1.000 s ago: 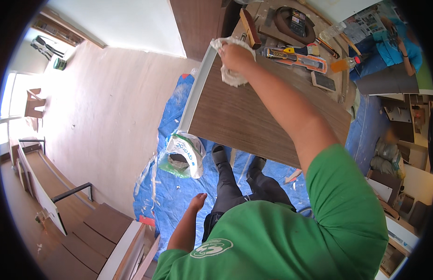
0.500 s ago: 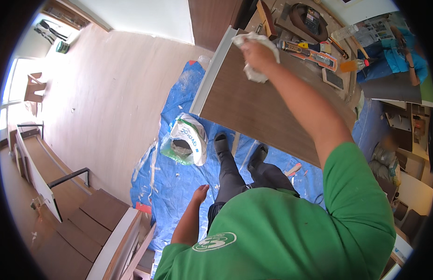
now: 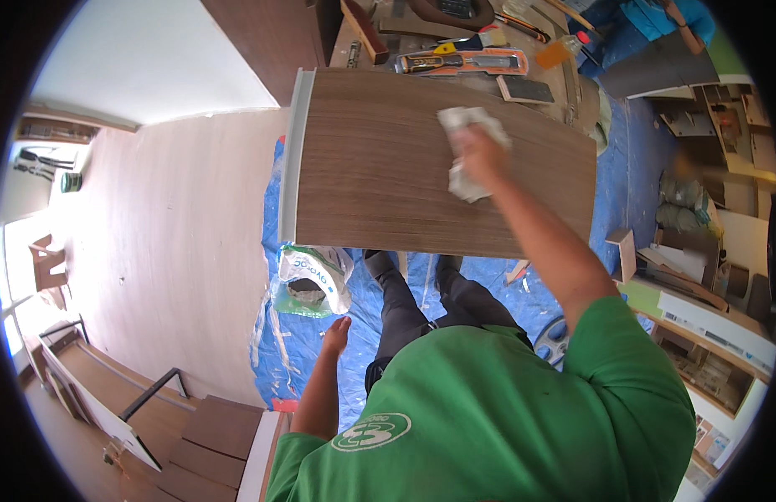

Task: The person sands the edges of a wooden board with a sanding block, wipes the surface with a cloth, and applies a liquid from a bottle along the edge. The person handles the board and tools directly on a workbench.

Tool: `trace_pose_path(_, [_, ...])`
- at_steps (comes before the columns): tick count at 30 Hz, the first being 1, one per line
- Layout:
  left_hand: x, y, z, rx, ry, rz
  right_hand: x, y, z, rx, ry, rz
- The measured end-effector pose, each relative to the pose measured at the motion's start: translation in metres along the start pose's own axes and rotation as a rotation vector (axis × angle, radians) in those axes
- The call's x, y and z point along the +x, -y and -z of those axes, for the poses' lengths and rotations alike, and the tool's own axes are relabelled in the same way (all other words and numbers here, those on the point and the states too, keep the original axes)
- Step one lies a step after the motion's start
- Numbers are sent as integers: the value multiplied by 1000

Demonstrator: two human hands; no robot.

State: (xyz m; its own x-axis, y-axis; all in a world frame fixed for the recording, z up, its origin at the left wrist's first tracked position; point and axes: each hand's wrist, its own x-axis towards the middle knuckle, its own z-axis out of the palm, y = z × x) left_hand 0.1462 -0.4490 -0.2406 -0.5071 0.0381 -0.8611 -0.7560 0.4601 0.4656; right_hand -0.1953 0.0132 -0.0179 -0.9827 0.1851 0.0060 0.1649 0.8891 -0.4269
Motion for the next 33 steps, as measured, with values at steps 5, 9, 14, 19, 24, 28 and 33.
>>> trace_pose_path(5, [-2, -30, -7, 5, 39, -35, 4, -146, 87, 63, -102, -452])
trace_pose_path(9, [-22, -35, -22, 59, 63, -7, 4, -62, 29, 119, 106, -206])
trace_pose_path(14, [-38, -64, -35, 115, 104, -73, 14, 126, -54, 21, 279, 201])
trace_pose_path(19, [-37, -70, -35, 50, 58, -74, -22, 177, -94, 189, 380, 419])
trace_pose_path(24, [-42, -49, -29, 33, 5, -12, 66, 104, -36, 78, 411, 284])
trace_pose_path(28, [-48, -5, -33, 38, -20, 22, 86, 94, -27, 4, 287, 146])
trace_pose_path(33, [-50, 34, -41, 136, 23, -12, 42, 125, -52, 49, 123, 373])
